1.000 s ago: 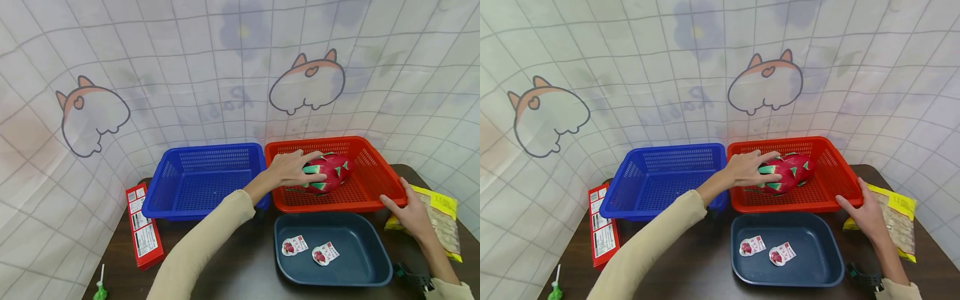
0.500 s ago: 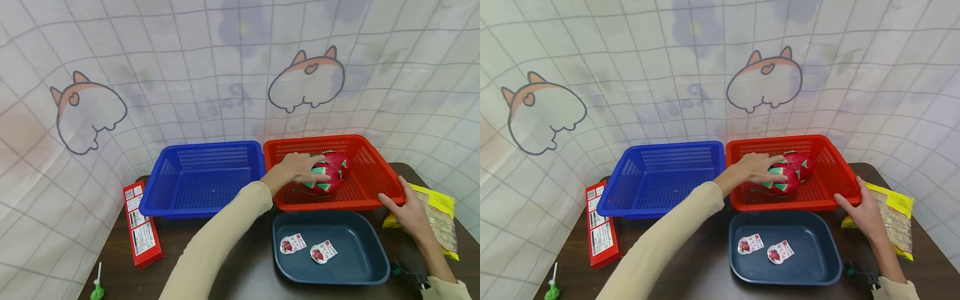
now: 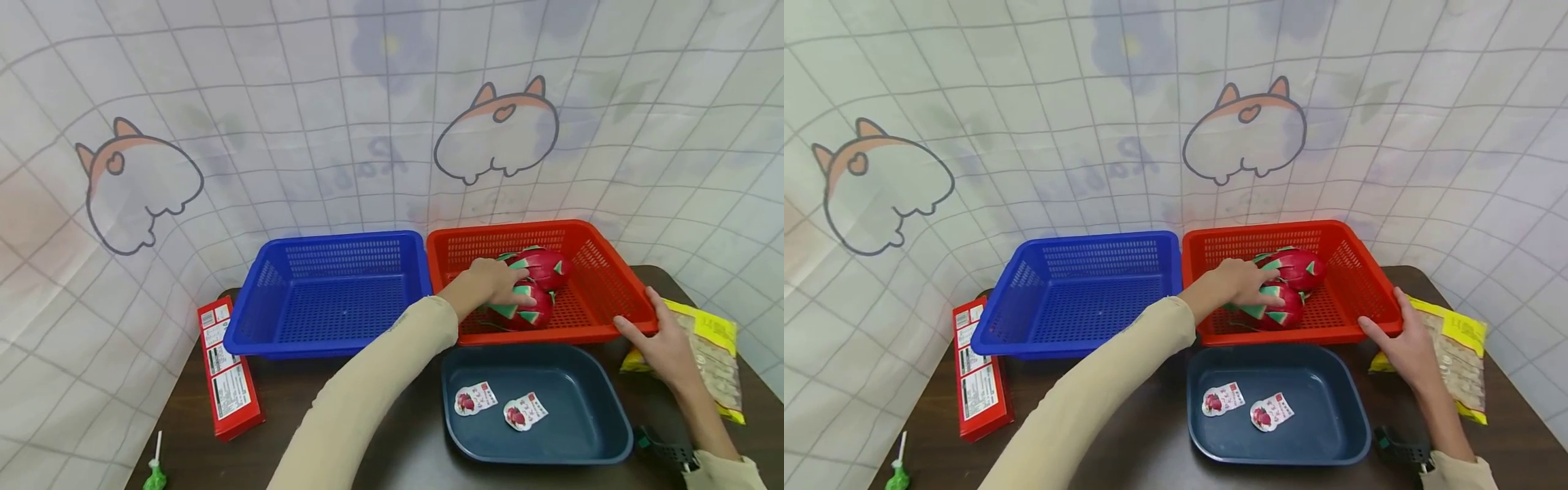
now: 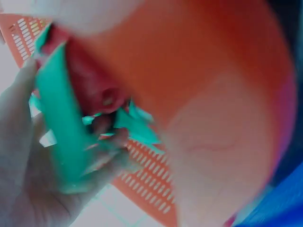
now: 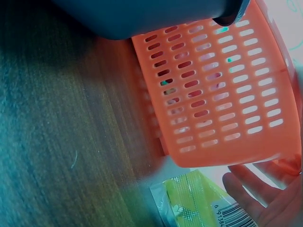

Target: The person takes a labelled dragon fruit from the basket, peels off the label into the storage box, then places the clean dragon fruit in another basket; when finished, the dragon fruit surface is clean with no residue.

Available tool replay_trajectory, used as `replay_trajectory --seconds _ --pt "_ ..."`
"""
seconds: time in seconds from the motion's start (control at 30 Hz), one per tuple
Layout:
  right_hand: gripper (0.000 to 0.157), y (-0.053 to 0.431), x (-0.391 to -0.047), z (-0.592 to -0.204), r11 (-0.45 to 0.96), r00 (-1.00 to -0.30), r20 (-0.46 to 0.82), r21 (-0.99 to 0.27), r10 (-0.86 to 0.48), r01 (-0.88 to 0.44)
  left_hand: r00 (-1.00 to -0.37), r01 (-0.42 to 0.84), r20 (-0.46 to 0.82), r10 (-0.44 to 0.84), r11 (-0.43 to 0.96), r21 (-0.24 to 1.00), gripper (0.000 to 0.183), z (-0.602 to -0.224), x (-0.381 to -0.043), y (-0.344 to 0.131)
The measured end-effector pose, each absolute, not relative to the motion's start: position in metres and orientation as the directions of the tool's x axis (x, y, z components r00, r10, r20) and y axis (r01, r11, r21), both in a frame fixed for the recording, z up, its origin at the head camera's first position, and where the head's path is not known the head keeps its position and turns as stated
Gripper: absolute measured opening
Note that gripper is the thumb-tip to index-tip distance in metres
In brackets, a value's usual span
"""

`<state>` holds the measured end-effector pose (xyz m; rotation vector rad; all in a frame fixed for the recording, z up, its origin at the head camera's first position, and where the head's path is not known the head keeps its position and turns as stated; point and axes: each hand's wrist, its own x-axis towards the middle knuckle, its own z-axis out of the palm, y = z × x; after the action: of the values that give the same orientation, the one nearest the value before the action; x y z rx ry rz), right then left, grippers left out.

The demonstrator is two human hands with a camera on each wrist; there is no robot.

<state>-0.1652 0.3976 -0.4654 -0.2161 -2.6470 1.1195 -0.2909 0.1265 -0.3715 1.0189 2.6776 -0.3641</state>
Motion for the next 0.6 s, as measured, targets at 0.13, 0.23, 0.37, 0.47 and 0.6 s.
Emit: replay_trajectory --seconds 0.13,0.23,0.37,0.47,0.6 --pt "0.091 0.396 -0.166 -0.467 0.694 -0.954 0.186 -0.719 0.235 0.031 -0.741 0.659 -0.361 0.566 0.715 -0.232 0.078 -0.366 -0.288 0.128" --pt "0.092 0.395 -0.166 -0.468 0.693 -0.955 0.182 -0.721 0.233 0.032 -0.747 0.642 -0.409 0.524 0.726 -0.244 0.079 -0.360 -0.285 0.129" --pt "0.091 0.395 -0.166 -0.468 0.689 -0.958 0.173 -0.724 0.230 0.034 -0.734 0.619 -0.465 0.496 0.770 -0.156 0.081 -0.355 -0.284 0.128" --pt "0.091 0.396 -0.166 -0.467 0.688 -0.959 0.169 -0.725 0.229 0.037 -0.711 0.611 -0.487 0.507 0.789 -0.069 0.082 -0.354 -0.284 0.125" --pt "0.091 0.398 -0.165 -0.466 0.692 -0.959 0.168 -0.721 0.227 0.038 -0.687 0.600 -0.516 0.512 0.800 -0.005 0.083 -0.351 -0.283 0.122"
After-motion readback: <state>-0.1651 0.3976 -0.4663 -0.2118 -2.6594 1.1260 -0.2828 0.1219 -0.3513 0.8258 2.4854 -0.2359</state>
